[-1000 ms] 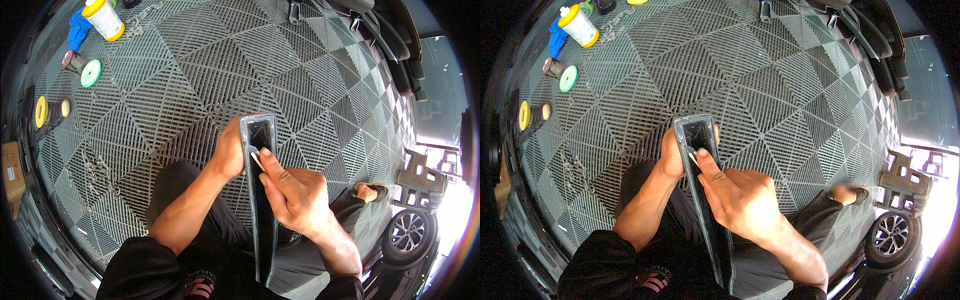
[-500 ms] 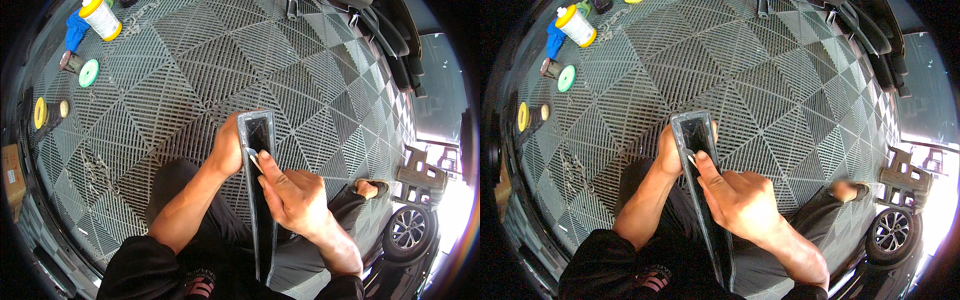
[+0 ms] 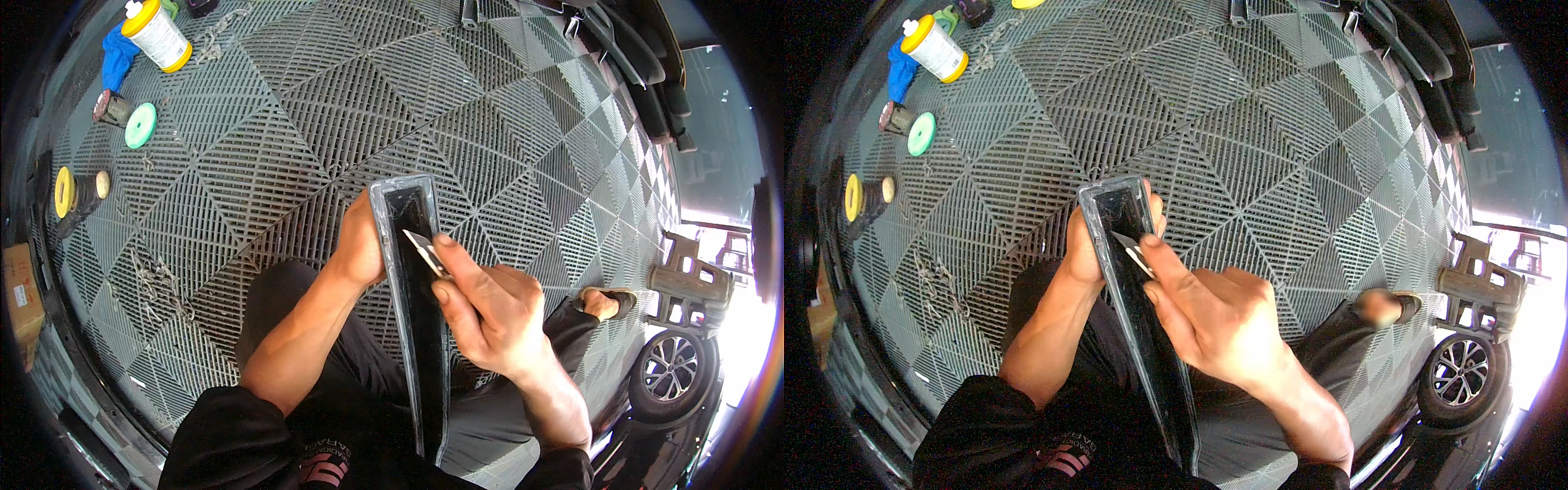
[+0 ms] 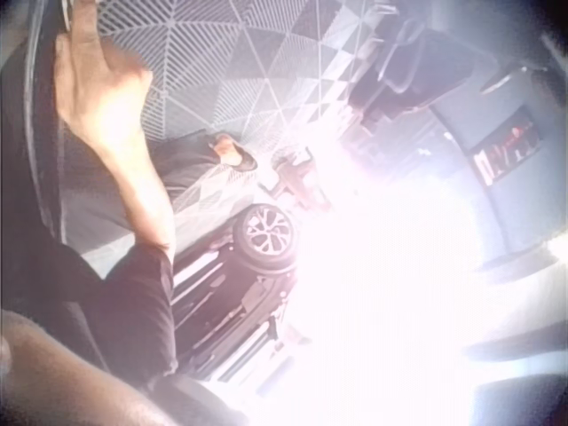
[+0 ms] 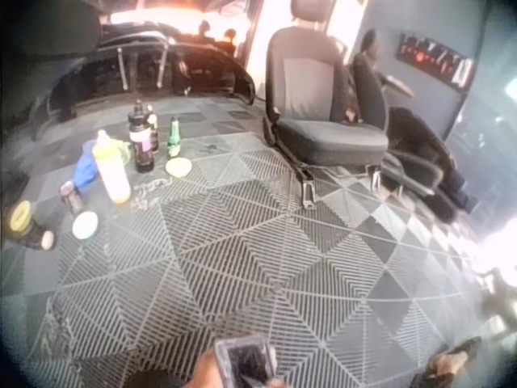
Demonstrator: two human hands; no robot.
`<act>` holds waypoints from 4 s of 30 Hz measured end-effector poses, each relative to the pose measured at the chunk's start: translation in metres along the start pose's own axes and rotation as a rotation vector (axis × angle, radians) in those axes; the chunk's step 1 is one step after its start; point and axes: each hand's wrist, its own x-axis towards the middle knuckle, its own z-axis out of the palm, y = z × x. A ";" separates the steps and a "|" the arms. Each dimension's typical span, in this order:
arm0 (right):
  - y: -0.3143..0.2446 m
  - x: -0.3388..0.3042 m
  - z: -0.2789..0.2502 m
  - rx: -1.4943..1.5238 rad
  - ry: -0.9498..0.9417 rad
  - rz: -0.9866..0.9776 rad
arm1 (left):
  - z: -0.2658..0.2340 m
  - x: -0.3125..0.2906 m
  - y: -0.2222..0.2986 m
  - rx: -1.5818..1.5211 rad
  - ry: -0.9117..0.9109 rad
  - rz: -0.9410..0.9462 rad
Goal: The person sits on the floor and uses a utility knife to trim excess material from the edges of a long, black, flexible car trim piece. They carefully scrape and cut along the edges to remove a thin layer of material.
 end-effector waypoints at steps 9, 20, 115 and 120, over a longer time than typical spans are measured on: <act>0.008 0.009 0.010 0.004 -0.007 -0.043 | -0.003 0.004 0.010 -0.051 -0.190 -0.059; 0.004 0.014 0.008 0.014 -0.031 -0.018 | -0.005 0.001 0.010 -0.014 -0.159 -0.022; -0.001 -0.008 0.008 0.058 -0.169 -0.047 | -0.011 0.000 0.001 0.145 -0.032 -0.031; -0.003 -0.015 0.006 0.014 -0.191 -0.060 | -0.010 0.002 0.006 0.036 -0.107 -0.068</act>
